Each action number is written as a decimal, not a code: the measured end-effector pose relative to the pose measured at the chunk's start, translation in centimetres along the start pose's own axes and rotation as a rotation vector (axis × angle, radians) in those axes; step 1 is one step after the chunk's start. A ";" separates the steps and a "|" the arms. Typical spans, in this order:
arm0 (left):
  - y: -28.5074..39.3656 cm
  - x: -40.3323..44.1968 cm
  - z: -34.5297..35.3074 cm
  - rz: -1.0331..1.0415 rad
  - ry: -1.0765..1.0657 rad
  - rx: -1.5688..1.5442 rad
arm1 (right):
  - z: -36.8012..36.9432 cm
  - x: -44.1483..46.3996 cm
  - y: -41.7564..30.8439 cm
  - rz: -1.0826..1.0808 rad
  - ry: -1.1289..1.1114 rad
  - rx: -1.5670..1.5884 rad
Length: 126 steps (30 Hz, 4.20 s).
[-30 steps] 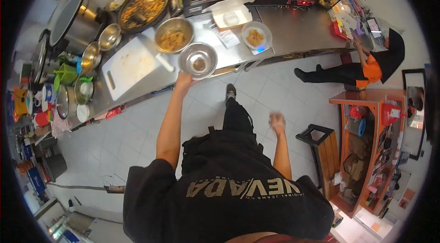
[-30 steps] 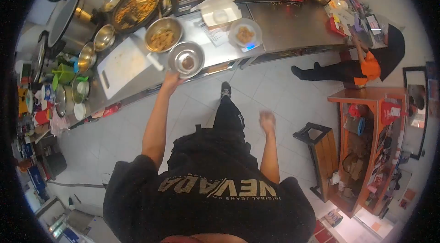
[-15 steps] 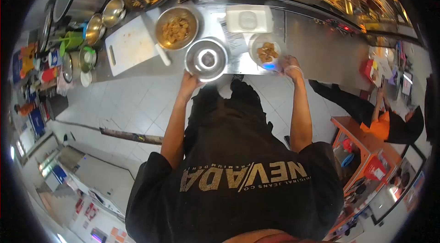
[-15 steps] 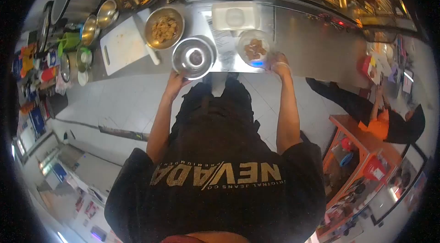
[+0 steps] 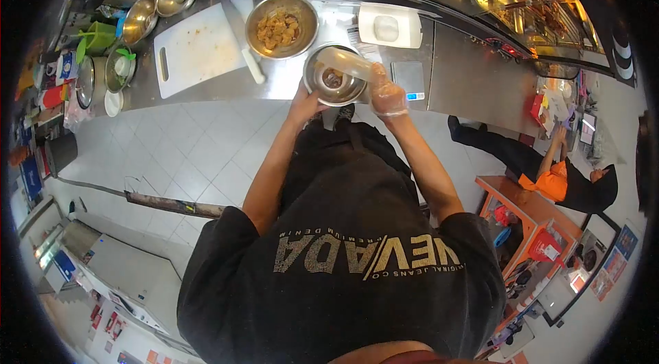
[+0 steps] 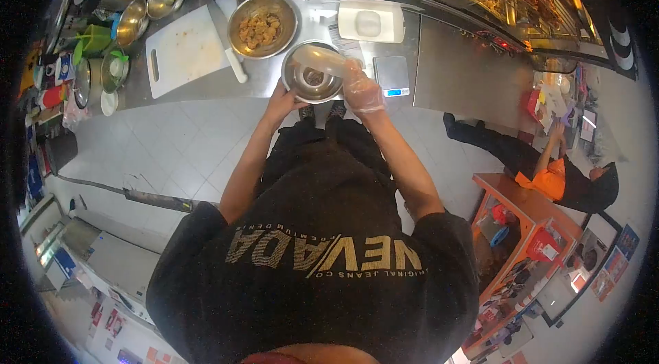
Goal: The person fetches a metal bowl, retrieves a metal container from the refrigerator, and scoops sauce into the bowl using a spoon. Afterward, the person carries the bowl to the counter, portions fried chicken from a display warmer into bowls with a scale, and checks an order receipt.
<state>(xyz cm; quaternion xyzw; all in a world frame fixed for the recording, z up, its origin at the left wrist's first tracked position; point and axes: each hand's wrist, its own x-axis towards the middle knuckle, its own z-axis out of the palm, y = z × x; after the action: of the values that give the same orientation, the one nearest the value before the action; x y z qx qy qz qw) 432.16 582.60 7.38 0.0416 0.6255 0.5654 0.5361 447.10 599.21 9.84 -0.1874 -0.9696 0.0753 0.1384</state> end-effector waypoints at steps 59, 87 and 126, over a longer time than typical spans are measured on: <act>-13.2 4.8 31.6 0.096 0.770 0.446 | 3.1 0.4 28.7 0.177 -0.878 0.300; -14.9 1.8 35.8 0.346 0.565 0.843 | -16.5 -0.3 48.5 -0.147 0.358 -0.165; -33.0 -12.6 34.6 -0.098 1.114 -0.277 | -6.6 15.9 54.6 0.122 -0.392 -0.146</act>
<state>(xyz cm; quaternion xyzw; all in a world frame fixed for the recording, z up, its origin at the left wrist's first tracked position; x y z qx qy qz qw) 480.59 585.46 -2.14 -0.3621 0.7349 0.5531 0.1516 453.55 656.11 9.10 -0.2370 -0.9677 0.0482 -0.0716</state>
